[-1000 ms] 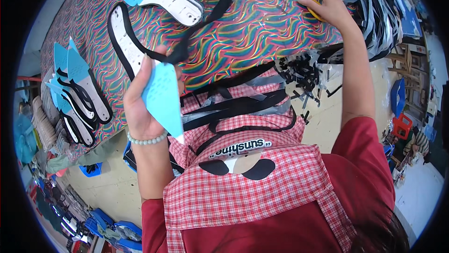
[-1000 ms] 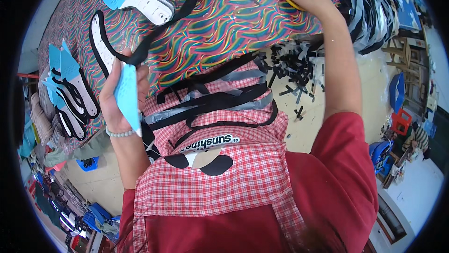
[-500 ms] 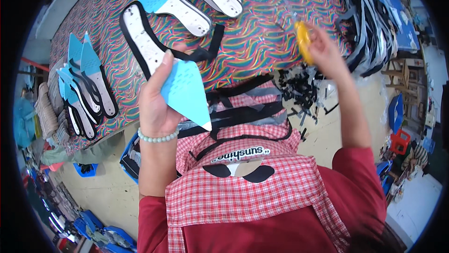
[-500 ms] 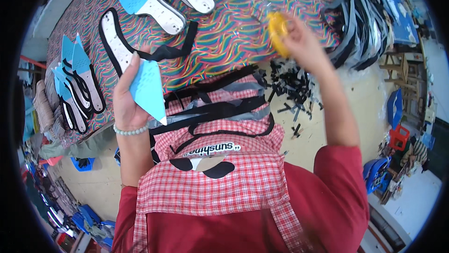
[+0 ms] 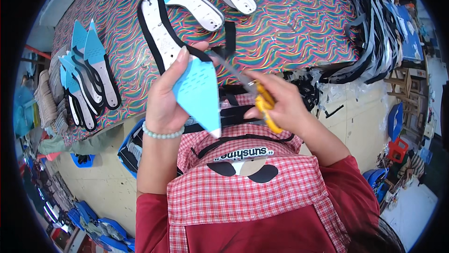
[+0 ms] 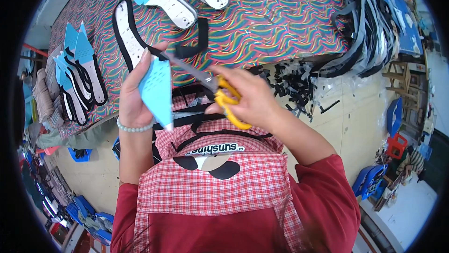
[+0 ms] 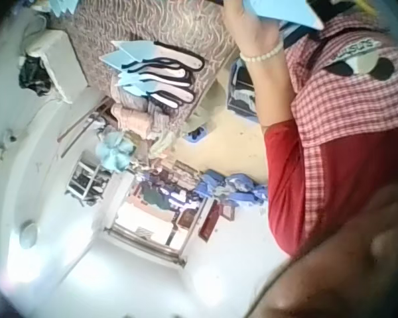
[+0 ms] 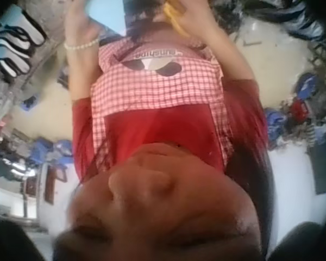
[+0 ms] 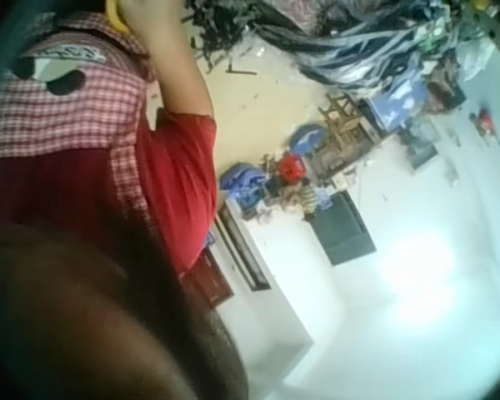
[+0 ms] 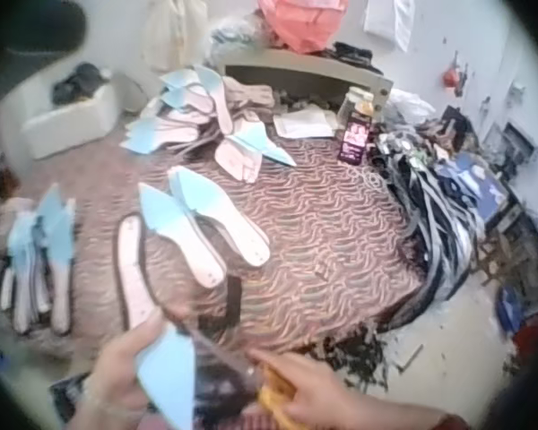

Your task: The person assembles slipper components by hand, wrapping black fabric strips around the edges of light blue and white slipper soles. They repeatedly pick up a sole, wrap the strip, and trim the excess with yellow-handled scissors before placing the finished slipper on the table.

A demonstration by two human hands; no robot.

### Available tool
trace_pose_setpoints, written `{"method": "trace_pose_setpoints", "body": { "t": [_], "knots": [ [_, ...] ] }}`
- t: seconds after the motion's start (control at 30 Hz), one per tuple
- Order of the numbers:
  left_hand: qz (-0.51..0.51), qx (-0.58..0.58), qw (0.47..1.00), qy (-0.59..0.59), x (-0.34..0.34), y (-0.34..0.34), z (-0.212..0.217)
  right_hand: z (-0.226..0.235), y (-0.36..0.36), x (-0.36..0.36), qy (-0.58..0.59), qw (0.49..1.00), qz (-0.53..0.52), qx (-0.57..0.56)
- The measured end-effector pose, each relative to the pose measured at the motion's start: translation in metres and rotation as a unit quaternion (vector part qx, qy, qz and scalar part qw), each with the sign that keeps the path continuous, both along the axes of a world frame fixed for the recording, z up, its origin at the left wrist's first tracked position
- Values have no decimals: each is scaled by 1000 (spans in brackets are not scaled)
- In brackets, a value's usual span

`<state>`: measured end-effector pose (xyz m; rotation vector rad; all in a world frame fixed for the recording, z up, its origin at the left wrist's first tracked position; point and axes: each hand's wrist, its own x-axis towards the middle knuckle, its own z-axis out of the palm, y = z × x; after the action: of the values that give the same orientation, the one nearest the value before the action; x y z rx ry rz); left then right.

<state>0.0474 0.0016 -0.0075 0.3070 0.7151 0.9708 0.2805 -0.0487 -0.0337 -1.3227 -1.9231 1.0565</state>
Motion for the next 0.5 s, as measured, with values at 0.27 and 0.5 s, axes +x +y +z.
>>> {"method": "trace_pose_setpoints", "body": {
  "t": [0.27, 0.5],
  "knots": [
    [8, 218, 934, 282, 20, -5, -8, 2, 73, 86, -227, 934, -177, 211],
    [-35, 436, 844, 310, 22, 5, -23, -7, 51, -28, 34, 986, -44, 158]
  ]
}}
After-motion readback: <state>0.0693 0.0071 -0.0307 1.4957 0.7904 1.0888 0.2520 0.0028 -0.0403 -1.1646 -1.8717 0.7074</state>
